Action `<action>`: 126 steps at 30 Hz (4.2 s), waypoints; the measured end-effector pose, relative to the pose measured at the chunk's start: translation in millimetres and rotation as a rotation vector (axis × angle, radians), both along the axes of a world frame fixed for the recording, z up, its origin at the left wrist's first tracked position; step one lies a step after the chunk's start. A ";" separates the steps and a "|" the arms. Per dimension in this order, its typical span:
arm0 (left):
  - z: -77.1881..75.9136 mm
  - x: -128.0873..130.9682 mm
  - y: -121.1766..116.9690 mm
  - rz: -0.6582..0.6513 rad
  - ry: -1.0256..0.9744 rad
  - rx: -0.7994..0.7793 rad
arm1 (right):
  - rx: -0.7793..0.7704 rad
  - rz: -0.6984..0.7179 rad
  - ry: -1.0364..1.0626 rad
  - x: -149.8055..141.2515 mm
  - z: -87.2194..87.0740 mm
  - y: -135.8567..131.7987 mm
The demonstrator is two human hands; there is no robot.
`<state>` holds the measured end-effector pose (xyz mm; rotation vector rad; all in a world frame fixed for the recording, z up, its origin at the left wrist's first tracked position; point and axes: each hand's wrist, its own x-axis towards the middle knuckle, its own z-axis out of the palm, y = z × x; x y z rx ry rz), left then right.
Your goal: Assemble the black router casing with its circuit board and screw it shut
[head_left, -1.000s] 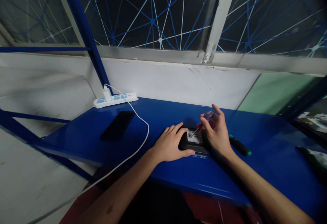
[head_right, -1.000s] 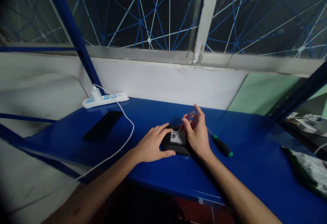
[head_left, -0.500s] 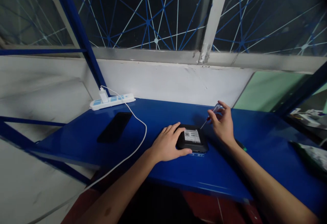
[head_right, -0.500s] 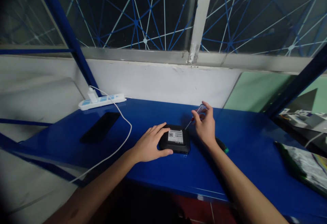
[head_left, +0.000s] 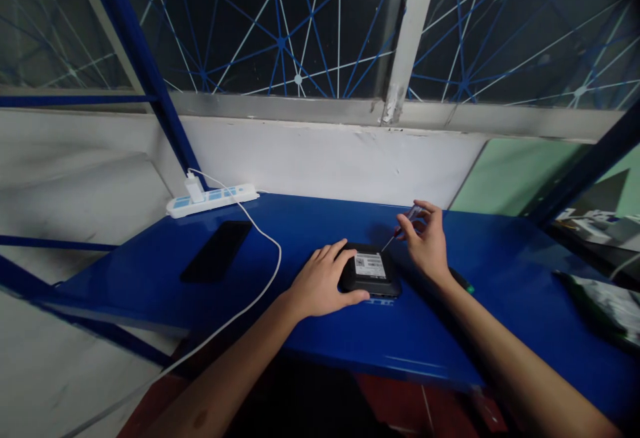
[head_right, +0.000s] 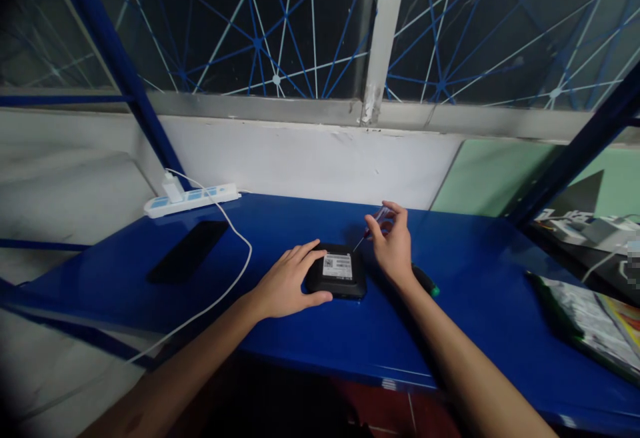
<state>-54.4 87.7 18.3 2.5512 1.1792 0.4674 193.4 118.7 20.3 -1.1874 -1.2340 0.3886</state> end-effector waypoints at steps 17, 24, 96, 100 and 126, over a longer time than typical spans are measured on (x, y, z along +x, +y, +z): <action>-2.0 0.1 0.0 0.000 -0.010 0.009 | 0.055 0.024 0.080 -3.8 6.4 -2.9; -1.9 -0.1 0.5 0.006 0.005 -0.001 | 0.073 -0.003 0.056 -1.5 12.7 -4.9; -3.4 0.0 0.0 -0.009 0.001 0.030 | 0.166 0.018 -0.057 -1.7 5.3 21.8; -3.2 0.3 0.7 0.006 0.015 0.020 | 0.163 0.099 -0.014 -0.7 0.9 16.1; -1.6 0.2 5.3 0.053 -0.009 0.009 | 0.131 -0.004 -0.014 3.4 3.4 10.4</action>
